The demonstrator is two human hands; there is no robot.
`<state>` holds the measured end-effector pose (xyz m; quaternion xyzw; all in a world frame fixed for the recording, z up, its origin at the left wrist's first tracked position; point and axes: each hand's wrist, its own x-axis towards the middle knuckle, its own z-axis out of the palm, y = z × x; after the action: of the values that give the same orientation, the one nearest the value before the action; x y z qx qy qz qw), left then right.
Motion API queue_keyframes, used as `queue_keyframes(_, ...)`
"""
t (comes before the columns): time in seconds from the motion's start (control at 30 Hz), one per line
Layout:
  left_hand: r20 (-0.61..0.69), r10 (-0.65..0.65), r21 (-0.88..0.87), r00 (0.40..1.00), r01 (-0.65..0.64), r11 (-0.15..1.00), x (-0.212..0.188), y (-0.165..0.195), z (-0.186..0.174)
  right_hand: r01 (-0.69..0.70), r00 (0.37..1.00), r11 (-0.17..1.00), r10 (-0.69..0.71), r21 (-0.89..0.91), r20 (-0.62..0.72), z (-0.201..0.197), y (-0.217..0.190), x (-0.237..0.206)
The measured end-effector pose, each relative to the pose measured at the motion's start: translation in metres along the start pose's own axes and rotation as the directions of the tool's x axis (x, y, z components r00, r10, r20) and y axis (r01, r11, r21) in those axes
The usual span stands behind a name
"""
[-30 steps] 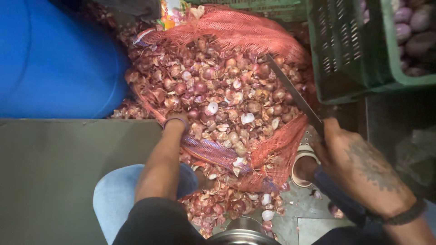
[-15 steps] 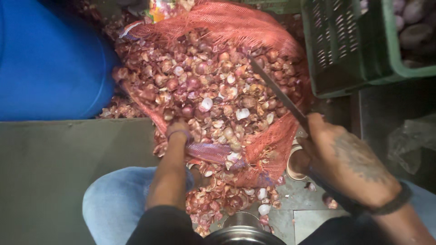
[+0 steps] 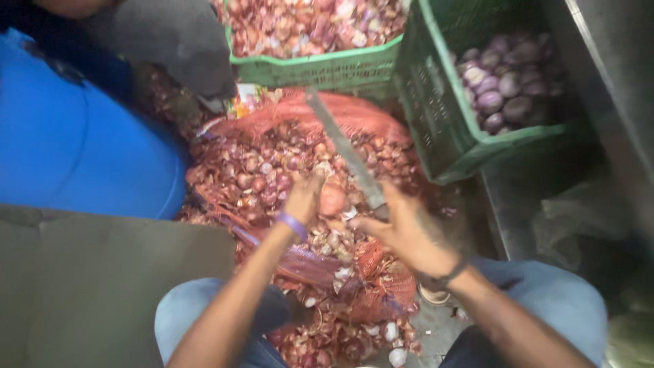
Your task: The person sits on the floor and peels red onions using a knife. They pick onions from a mesh bag, remove the outer skin, and place the peeled onions into a green crate.
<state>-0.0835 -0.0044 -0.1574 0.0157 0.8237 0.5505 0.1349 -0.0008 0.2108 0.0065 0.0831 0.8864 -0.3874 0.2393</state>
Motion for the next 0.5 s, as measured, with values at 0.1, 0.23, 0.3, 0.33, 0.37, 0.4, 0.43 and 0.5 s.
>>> queue_keyframes(0.1, -0.021, -0.287, -0.327, 0.958, 0.264, 0.907, -0.032, 0.021, 0.020, 0.729, 0.589, 0.674, -0.706, -0.118, -0.394, 0.018, -0.007, 0.000)
queue_keyframes(0.23, -0.119, -0.068, -0.111, 0.991, 0.054, 0.992, -0.046, 0.033, 0.011, 0.253, 0.967, 0.821, -0.230, 0.513, -0.108, 0.013, -0.002, -0.001)
queue_keyframes(0.3, -0.090, -0.097, 0.049, 0.991, 0.101, 0.994, -0.044, 0.035, 0.001, 0.201, 0.978, 0.762, -0.190, 0.616, -0.084, 0.002, 0.003, -0.003)
queue_keyframes(0.33, -0.073, -0.119, 0.126, 0.990, 0.128, 0.984, -0.042, 0.036, -0.005, 0.211, 0.976, 0.762, -0.193, 0.611, -0.097, -0.002, 0.003, -0.004)
queue_keyframes(0.37, -0.110, -0.029, 0.225, 0.993, 0.053, 0.973, -0.041, 0.038, -0.009, 0.222, 0.974, 0.766, -0.194, 0.603, -0.113, -0.005, 0.004, -0.005)
queue_keyframes(0.4, -0.141, 0.065, 0.323, 0.988, -0.016, 0.946, -0.040, 0.040, -0.012, 0.233, 0.972, 0.771, -0.197, 0.593, -0.127, -0.007, 0.003, -0.005)
queue_keyframes(0.43, -0.164, 0.155, 0.419, 0.974, -0.074, 0.905, -0.040, 0.044, -0.014, 0.243, 0.970, 0.769, -0.209, 0.591, -0.127, -0.008, 0.001, -0.005)
queue_keyframes(0.5, -0.157, 0.498, 0.226, 0.853, -0.460, 0.859, -0.042, 0.055, -0.014, 0.264, 0.964, 0.759, -0.233, 0.595, -0.130, -0.005, -0.003, -0.005)
